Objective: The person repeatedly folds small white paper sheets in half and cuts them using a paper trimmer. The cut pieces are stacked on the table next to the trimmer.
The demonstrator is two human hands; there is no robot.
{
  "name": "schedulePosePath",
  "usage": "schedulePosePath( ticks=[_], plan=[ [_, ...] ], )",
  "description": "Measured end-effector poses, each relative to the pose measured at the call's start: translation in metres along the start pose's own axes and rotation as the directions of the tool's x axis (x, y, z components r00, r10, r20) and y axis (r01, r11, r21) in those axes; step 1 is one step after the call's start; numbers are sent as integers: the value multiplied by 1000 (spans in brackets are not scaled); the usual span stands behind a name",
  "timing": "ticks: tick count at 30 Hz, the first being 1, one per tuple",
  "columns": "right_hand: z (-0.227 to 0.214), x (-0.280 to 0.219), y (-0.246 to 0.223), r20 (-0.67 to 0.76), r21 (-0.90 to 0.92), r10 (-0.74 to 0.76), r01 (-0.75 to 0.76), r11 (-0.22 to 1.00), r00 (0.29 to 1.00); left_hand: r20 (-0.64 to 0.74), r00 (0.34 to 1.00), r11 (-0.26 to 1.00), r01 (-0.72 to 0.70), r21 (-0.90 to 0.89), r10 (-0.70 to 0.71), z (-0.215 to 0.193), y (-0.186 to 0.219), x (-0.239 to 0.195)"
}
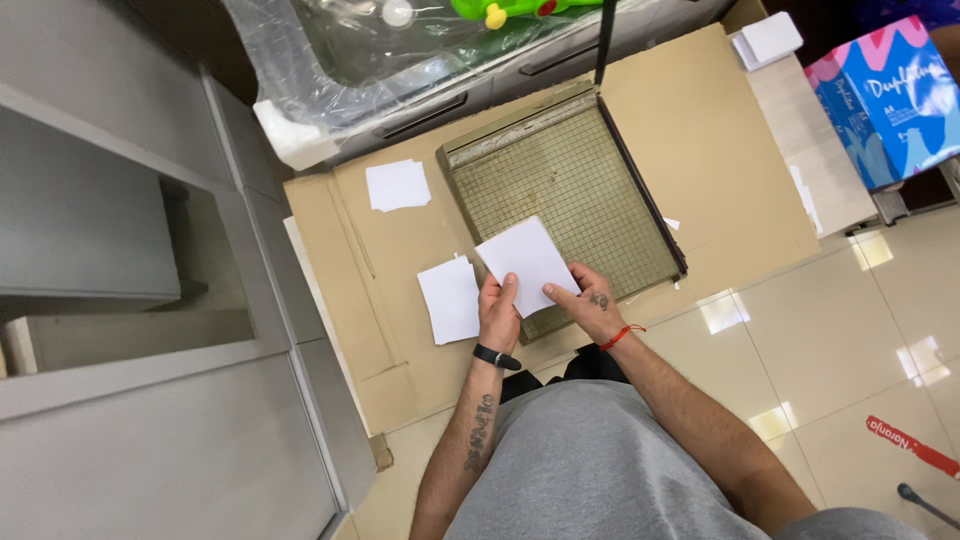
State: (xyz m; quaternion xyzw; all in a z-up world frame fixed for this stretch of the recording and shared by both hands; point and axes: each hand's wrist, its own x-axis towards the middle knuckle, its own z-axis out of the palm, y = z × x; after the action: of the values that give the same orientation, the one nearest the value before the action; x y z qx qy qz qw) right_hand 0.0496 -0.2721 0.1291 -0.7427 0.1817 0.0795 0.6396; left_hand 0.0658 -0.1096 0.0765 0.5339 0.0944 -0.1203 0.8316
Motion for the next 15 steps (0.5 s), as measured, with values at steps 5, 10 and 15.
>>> schedulePosePath(
  ticks=[5, 10, 15],
  plan=[
    [9, 3, -3, -181, 279, 43, 10, 960, 983, -117, 986, 859, 41, -509, -117, -2, -28, 14],
    [-17, 11, -5, -204, 6, -231, 237, 972, 951, -225, 973, 998, -61, -13, 56, -33, -14, 27],
    [-30, 15, 2, -41, -271, -433, 408, 872, 900, -12, 1000, 852, -1, 524, 9, -31, 9, 24]
  ],
)
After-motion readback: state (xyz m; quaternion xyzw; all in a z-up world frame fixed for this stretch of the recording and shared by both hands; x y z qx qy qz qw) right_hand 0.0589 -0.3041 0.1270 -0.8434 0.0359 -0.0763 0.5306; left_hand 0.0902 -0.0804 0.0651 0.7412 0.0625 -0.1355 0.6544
